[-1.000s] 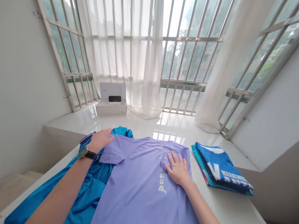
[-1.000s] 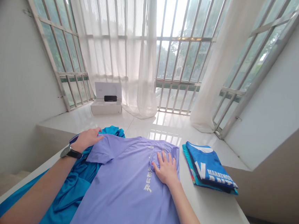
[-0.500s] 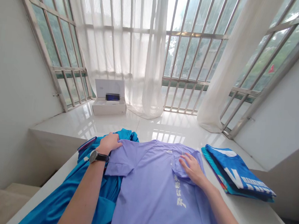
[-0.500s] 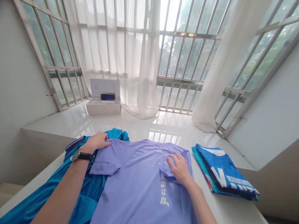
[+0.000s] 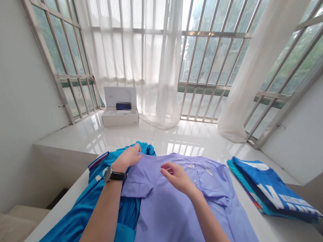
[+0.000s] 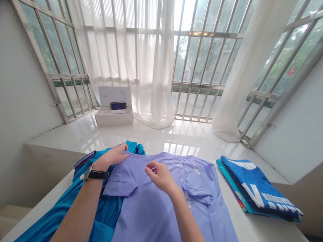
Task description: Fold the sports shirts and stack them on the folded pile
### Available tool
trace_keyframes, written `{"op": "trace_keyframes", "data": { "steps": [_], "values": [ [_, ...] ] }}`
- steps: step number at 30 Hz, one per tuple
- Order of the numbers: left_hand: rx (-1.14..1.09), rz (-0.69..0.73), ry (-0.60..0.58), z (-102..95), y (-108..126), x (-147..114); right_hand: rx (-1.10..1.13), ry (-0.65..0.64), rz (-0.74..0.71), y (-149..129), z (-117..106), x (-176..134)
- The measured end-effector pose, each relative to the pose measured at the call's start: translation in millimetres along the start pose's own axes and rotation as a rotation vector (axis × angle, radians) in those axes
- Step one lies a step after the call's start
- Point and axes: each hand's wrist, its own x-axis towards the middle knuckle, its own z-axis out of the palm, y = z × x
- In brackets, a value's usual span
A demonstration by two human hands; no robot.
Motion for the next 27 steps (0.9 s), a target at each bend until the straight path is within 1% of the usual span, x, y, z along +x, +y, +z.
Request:
{"op": "trace_keyframes", "data": {
  "steps": [4, 7, 9, 11, 14, 16, 19, 21, 22, 23, 27],
  "values": [
    [-0.146, 0.068, -0.088, 8.7, 8, 3, 0.184, -0.084, 0.033, 9, 17, 3],
    [-0.356, 0.117, -0.147, 15.1, 17, 5, 0.364, -0.122, 0.113, 10, 25, 3],
    [-0.479, 0.165, -0.178, 19.8, 24, 8, 0.476, -0.129, 0.162, 9, 26, 3],
    [-0.543, 0.225, -0.214, 25.3, 28, 11, 0.561, -0.144, 0.184, 8, 25, 1],
    [-0.637, 0.297, -0.262, 34.2, 34, 16, 0.602, -0.161, 0.194, 5, 22, -2],
    [-0.742, 0.305, -0.296, 39.2, 36, 17, 0.563, -0.119, 0.208, 5, 21, -2],
    [-0.932, 0.318, -0.382, 45.3, 38, 17, 0.472, 0.01, 0.226, 8, 23, 0],
    [-1.008, 0.348, -0.408, 49.6, 38, 20, 0.453, 0.083, 0.216, 12, 25, 2],
    [-1.013, 0.362, -0.391, 51.9, 37, 22, 0.456, 0.099, 0.212, 14, 25, 3],
    [-0.986, 0.371, -0.35, 54.1, 36, 24, 0.461, 0.103, 0.211, 16, 25, 4],
    [-0.673, 0.382, -0.079, 59.0, 29, 31, 0.449, 0.064, 0.239, 20, 20, 6]
  ]
}}
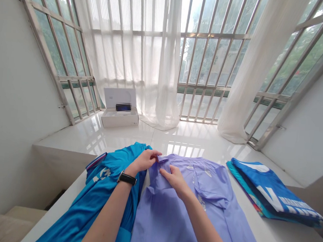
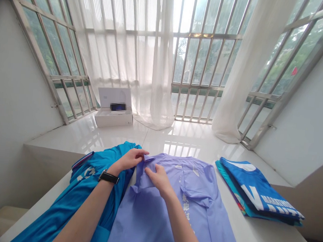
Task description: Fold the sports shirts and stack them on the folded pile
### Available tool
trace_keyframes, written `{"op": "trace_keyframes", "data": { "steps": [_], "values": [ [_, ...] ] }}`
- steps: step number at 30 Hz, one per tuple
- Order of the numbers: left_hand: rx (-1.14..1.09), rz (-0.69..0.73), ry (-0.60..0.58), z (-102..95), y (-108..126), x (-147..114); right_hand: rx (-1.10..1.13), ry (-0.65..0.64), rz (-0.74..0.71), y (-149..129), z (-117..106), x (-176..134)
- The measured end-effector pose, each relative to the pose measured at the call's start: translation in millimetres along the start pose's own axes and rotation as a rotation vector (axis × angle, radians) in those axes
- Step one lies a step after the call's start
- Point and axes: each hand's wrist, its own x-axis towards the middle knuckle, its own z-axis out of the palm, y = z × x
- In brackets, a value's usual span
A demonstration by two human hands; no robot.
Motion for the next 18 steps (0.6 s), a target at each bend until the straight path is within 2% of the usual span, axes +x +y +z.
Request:
{"op": "trace_keyframes", "data": {
  "steps": [2, 5, 9, 14, 16, 18],
  "values": [
    [0.123, 0.004, 0.052, -2.0, -1, 0, -0.026, -0.023, 0.016, -3, -4, 0],
    [0.179, -0.02, 0.117, -1.9, 3, 0, -0.08, -0.062, 0.048, -10, -9, -1],
    [0.182, -0.019, 0.178, 13.9, 5, 5, -0.183, -0.088, 0.093, -13, -25, 0],
    [0.169, 0.025, 0.098, 38.1, -8, 7, -0.351, -0.074, 0.168, -3, -58, 1],
    [0.204, 0.022, 0.041, 38.2, -12, 6, -0.409, -0.077, 0.204, 2, -67, 1],
    [0.335, 0.011, -0.013, 33.7, -12, 3, -0.449, -0.077, 0.225, 7, -71, 1]
  ]
}}
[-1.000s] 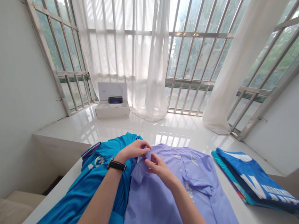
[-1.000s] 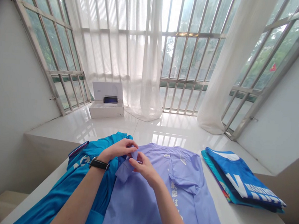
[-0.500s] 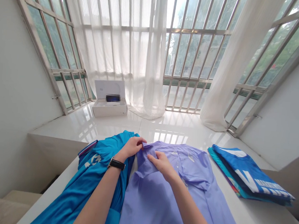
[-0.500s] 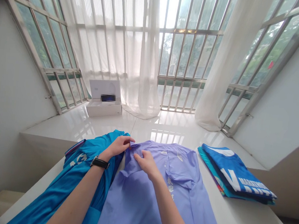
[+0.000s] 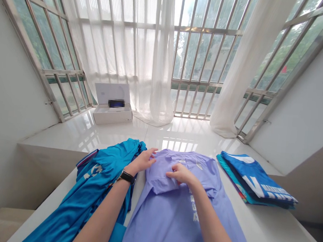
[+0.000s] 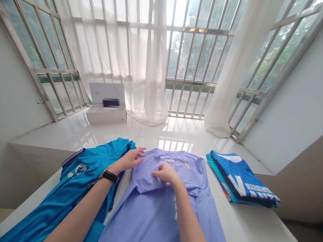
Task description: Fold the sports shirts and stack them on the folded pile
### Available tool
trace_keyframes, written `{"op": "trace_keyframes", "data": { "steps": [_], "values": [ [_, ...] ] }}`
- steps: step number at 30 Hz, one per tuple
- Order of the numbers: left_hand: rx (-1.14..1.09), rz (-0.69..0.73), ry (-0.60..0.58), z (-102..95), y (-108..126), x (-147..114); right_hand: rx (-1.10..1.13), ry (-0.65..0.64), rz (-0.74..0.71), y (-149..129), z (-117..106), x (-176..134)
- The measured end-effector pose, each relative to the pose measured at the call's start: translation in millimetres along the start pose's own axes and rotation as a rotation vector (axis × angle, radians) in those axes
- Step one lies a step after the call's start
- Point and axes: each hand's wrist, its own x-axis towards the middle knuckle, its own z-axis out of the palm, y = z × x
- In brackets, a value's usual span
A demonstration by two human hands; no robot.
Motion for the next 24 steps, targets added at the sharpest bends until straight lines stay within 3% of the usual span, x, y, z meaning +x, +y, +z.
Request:
{"op": "trace_keyframes", "data": {
  "steps": [5, 12, 24],
  "values": [
    [0.318, -0.066, -0.041, -9.5, 4, -4, -0.028, 0.073, 0.004, 7, 6, 7],
    [0.555, -0.189, -0.033, -0.2, 8, -5, -0.028, 0.072, -0.013, 14, 9, 14],
    [0.701, -0.233, 0.003, 5.7, 2, -3, -0.024, -0.007, -0.02, 15, 0, 9]
  ]
}}
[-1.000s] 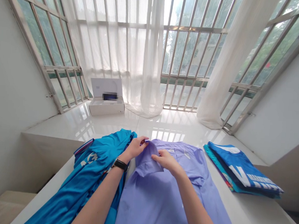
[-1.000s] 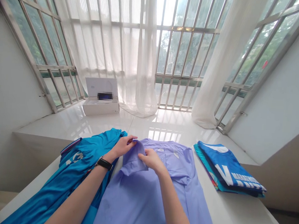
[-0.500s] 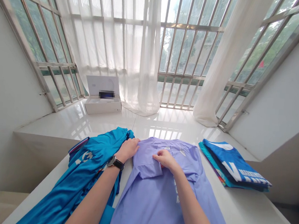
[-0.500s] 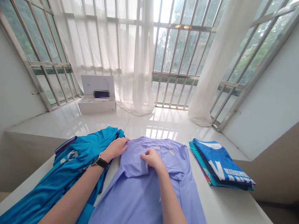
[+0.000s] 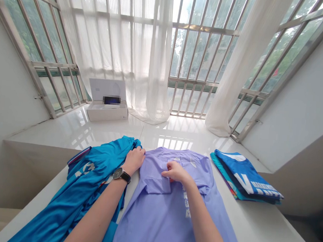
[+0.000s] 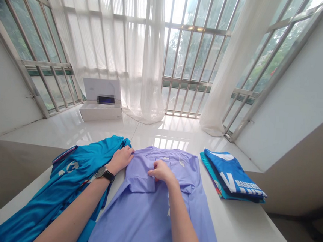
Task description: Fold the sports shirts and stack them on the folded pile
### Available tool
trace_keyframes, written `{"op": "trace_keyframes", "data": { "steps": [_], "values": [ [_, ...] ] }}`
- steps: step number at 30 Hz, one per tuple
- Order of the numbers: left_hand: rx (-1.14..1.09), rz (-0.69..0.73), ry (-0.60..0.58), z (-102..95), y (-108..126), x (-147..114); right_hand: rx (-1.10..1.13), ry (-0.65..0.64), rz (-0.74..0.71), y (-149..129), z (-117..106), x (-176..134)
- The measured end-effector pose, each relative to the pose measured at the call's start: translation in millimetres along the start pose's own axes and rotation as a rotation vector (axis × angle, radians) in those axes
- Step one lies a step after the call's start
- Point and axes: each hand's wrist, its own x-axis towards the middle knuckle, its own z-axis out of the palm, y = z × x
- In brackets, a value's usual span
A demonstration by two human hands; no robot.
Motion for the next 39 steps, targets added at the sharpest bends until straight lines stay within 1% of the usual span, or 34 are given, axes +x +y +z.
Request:
{"op": "trace_keyframes", "data": {
  "steps": [3, 7, 10, 14, 17, 21, 27, 30, 34, 39],
  "values": [
    [0.002, 0.02, 0.0, -1.7, 2, 0, 0.021, 0.055, 0.0, -1, 3, 2],
    [-0.026, 0.06, 0.009, -7.4, 10, 0, -0.003, 0.193, 0.005, -2, 10, 7],
    [-0.071, 0.104, -0.034, -14.4, 17, -1, -0.046, 0.281, -0.016, -2, 11, 9],
    [-0.125, 0.186, -0.113, -26.6, 26, -6, -0.105, 0.364, -0.044, 0, 1, 8],
    [-0.134, 0.22, -0.139, -32.0, 29, -8, -0.133, 0.398, -0.039, 2, -10, 5],
    [-0.114, 0.201, -0.137, -26.1, 26, -7, -0.149, 0.382, -0.01, 6, -15, 1],
    [-0.078, 0.08, -0.045, -3.7, 19, -2, -0.106, 0.257, 0.051, 10, -16, -2],
    [-0.075, 0.031, -0.025, 3.6, 15, 0, -0.072, 0.196, 0.078, 11, -20, -5],
    [-0.081, -0.007, -0.008, 6.9, 12, 2, -0.063, 0.14, 0.084, 12, -24, -8],
    [-0.108, -0.019, 0.023, 2.9, 14, 3, -0.069, 0.161, 0.077, 12, -24, -8]
  ]
}}
